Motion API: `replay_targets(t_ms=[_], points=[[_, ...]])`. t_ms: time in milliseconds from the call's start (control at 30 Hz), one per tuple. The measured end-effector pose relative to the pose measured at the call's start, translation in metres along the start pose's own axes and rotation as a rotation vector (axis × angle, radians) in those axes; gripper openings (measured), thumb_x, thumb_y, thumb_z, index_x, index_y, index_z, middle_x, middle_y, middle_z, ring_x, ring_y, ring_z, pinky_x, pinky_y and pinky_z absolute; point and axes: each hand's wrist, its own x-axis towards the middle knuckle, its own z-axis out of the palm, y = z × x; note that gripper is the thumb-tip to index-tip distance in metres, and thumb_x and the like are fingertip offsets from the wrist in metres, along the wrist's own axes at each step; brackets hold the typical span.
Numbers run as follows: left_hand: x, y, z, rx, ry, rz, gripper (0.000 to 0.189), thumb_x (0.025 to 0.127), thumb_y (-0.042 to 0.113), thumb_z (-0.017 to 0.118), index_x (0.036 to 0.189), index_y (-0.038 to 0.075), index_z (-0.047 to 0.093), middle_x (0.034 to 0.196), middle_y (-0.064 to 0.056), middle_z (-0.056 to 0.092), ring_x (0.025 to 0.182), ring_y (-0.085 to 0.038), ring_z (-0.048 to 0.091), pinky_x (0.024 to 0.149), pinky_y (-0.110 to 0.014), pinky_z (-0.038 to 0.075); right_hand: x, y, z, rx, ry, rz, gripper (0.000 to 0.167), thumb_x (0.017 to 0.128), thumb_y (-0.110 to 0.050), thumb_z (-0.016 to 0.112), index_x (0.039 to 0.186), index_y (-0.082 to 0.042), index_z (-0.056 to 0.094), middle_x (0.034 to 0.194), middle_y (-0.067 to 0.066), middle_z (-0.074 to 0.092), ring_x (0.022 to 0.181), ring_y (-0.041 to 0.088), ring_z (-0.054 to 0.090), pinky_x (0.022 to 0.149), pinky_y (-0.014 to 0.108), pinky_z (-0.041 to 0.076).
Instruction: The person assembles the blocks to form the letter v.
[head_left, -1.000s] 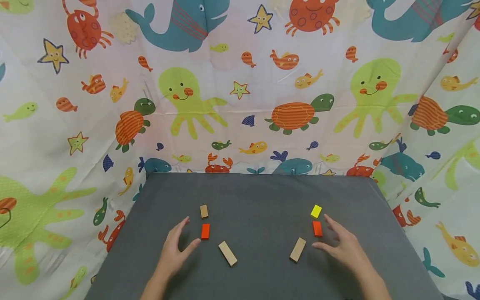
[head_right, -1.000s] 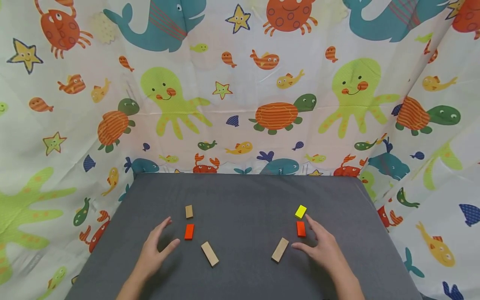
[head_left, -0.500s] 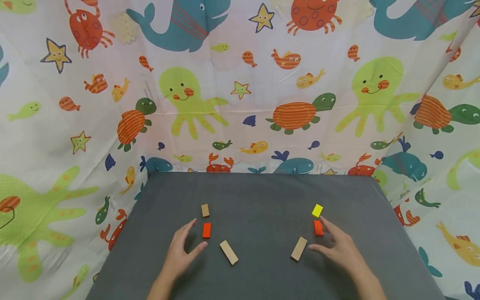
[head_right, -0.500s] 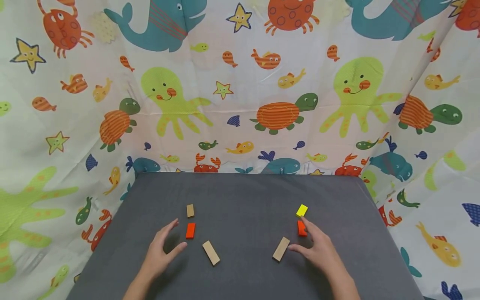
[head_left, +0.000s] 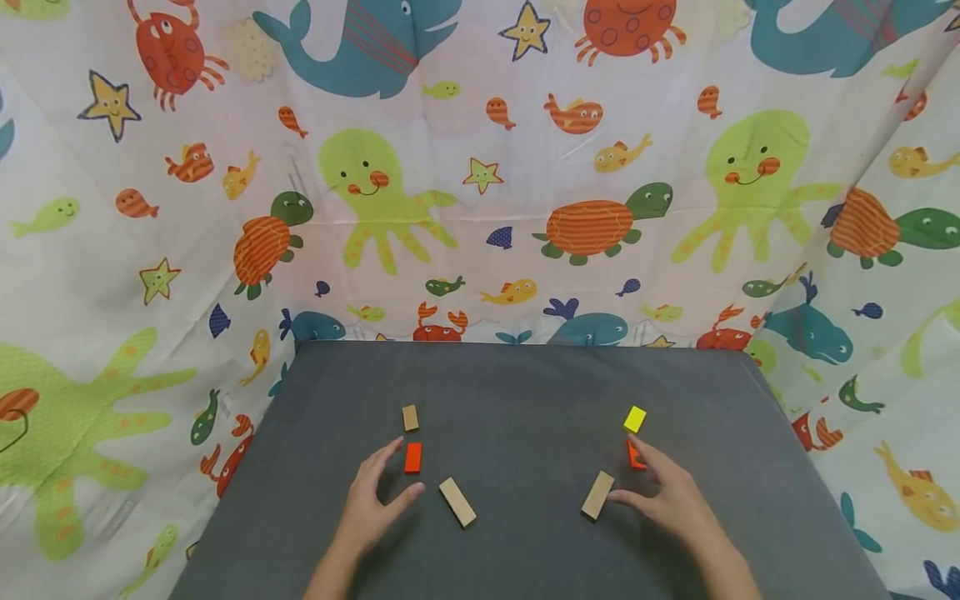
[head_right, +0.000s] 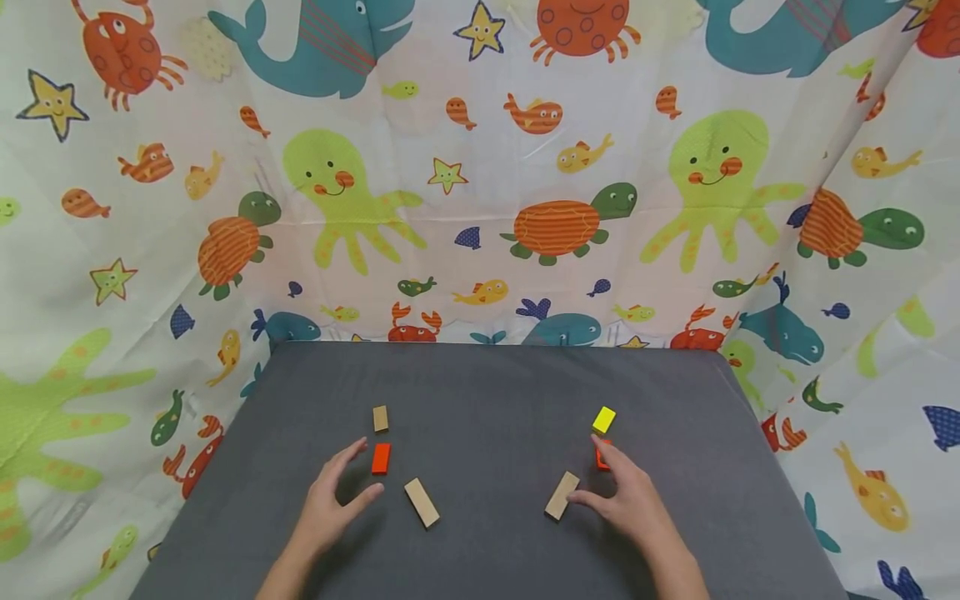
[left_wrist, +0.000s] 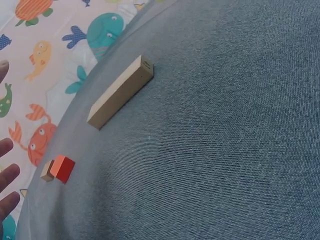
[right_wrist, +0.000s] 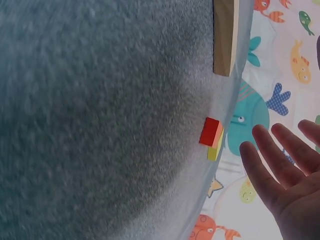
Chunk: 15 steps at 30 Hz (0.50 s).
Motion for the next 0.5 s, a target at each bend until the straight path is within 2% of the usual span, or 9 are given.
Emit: replay_targets(t_ms=[133,300,500], points=[[-0.001,0.001,0.004,0.005,-0.013,-0.019,0.077,0.083,0.041,0.083,0.15,0.035,0.046,0.15,-0.001,0.051,0.138,-0.028,0.044,0.107,-0.064,0.036,0.0,-0.001,0.004,0.0,0.005,-0.011,0.101,0.069,-0.049,0.09,0.151,-0.01,0.046,0.146,0.024,0.052,0.123,0.044,0.059,0.091,0.057,0.054],[-0.003,-0.002,0.011,0.007,-0.018,0.013,0.078,0.081,0.041,0.084,0.15,0.033,0.047,0.15,-0.001,0.051,0.138,-0.027,0.045,0.107,-0.063,0.038,0.0,0.001,0.008,-0.005,-0.005,-0.016,0.1,0.069,-0.047,0.09,0.151,-0.011,0.045,0.143,0.023,0.056,0.122,0.041,0.06,0.094,0.058,0.051],[-0.004,-0.001,0.02,0.036,-0.036,0.052,0.081,0.08,0.043,0.084,0.15,0.024,0.05,0.148,-0.004,0.053,0.136,-0.029,0.046,0.106,-0.062,0.039,0.002,0.0,0.012,0.005,-0.039,0.003,0.101,0.07,-0.048,0.09,0.152,-0.01,0.044,0.142,0.022,0.057,0.122,0.041,0.059,0.098,0.062,0.047]])
